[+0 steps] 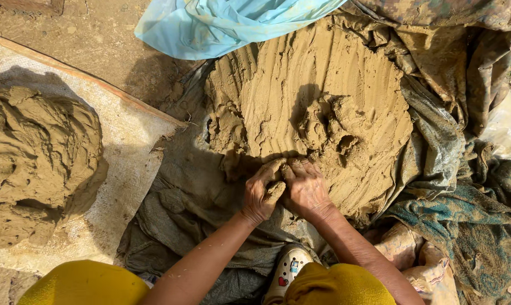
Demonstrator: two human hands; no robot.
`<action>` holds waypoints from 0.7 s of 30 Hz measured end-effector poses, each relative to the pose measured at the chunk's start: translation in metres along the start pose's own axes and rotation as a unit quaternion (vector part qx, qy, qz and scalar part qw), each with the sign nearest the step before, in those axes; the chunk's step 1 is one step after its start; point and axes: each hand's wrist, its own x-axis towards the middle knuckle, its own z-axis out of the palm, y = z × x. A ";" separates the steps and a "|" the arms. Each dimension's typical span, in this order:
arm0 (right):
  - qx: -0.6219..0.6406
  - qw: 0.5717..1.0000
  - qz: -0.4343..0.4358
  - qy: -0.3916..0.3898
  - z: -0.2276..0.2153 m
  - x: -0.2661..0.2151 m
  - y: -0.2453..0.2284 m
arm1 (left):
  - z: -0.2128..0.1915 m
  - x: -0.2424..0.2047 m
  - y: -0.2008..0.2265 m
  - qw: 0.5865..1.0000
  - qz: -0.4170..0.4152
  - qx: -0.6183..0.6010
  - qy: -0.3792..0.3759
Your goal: The person kneads and pulls pieces from a large mound of clay on a tarp, placing the pieces onto a separate square cloth.
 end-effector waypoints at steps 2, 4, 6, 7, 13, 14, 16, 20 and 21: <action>-0.017 0.996 -0.004 -0.086 0.009 -0.001 0.004 | 0.011 -0.012 0.002 1.000 -0.012 0.012 -0.011; -0.203 0.966 -0.094 0.127 0.042 -0.002 0.008 | 0.018 -0.019 -0.002 0.999 -0.025 0.017 -0.016; -0.384 0.898 -0.196 -0.086 0.084 0.012 0.022 | 0.025 -0.035 -0.015 0.979 -0.142 -0.072 -0.126; -0.528 0.750 -0.274 -0.289 0.100 0.020 0.031 | 0.032 -0.041 -0.025 0.981 -0.135 -0.072 -0.123; -0.073 0.972 0.086 -0.204 0.112 -0.071 0.033 | 0.135 -0.091 -0.094 0.925 -0.195 -0.128 -0.300; -0.074 0.972 0.094 -0.204 0.093 -0.086 0.029 | 0.145 -0.093 -0.094 0.910 -0.200 -0.180 -0.315; -0.126 0.988 0.058 -0.068 0.044 -0.108 0.018 | 0.138 -0.078 -0.066 0.888 -0.198 -0.276 -0.308; 0.085 0.982 0.128 0.110 -0.089 -0.155 0.018 | 0.054 0.000 0.076 0.974 0.080 0.068 -0.199; 0.002 0.959 0.069 0.274 -0.118 -0.172 0.017 | 0.029 0.022 0.112 0.956 0.246 0.091 -0.134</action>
